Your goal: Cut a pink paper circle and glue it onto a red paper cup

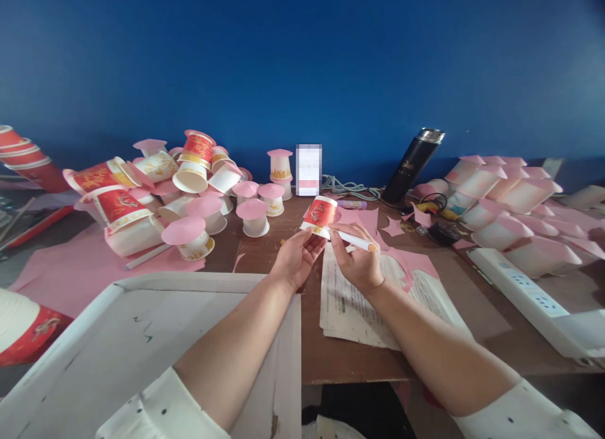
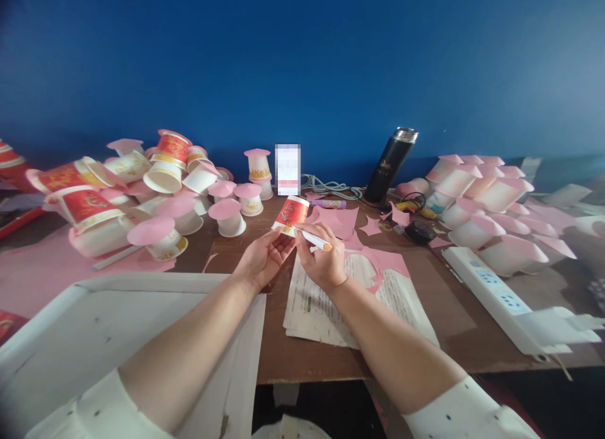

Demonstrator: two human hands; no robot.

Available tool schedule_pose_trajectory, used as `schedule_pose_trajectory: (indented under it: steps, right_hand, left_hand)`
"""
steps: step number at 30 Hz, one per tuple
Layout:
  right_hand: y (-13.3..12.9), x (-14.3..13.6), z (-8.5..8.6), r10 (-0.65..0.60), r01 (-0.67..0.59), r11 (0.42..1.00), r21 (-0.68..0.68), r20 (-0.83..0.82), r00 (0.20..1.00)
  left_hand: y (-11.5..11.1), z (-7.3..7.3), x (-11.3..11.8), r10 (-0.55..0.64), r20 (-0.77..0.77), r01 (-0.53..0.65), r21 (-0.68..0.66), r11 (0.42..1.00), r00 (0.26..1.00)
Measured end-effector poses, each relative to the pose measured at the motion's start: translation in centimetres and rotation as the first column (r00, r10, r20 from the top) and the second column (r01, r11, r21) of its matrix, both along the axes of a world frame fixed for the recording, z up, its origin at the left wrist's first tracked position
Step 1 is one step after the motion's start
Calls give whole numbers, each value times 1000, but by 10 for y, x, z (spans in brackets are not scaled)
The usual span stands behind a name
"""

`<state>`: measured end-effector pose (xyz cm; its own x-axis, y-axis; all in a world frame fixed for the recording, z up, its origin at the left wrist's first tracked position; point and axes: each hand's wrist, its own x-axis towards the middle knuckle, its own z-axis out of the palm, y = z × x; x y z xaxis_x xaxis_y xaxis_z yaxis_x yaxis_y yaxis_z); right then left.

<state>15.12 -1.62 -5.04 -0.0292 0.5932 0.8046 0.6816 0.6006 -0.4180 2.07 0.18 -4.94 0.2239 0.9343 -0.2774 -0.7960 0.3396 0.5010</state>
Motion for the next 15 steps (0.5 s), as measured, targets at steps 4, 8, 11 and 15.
schedule_pose_trajectory:
  steps: [4, 8, 11, 15]
  right_hand:
    - [-1, 0, 1, 3, -3, 1000, -4, -1, 1000]
    - [-2, 0, 2, 1, -1, 1000, -16, -5, 1000]
    - [-3, -1, 3, 28, -28, 999, -16, -2, 1000]
    - [-4, -2, 2, 53, -52, 998, -24, 25, 998]
  left_hand:
    - [1, -1, -1, 0, 8, 0, 1, 1000, 1000]
    - [2, -2, -1, 3, 15, -3, 13, 1000, 1000]
    - [2, -3, -1, 9, 14, -9, 10, 1000, 1000]
    - [2, -3, -1, 8, 21, -8, 16, 1000, 1000]
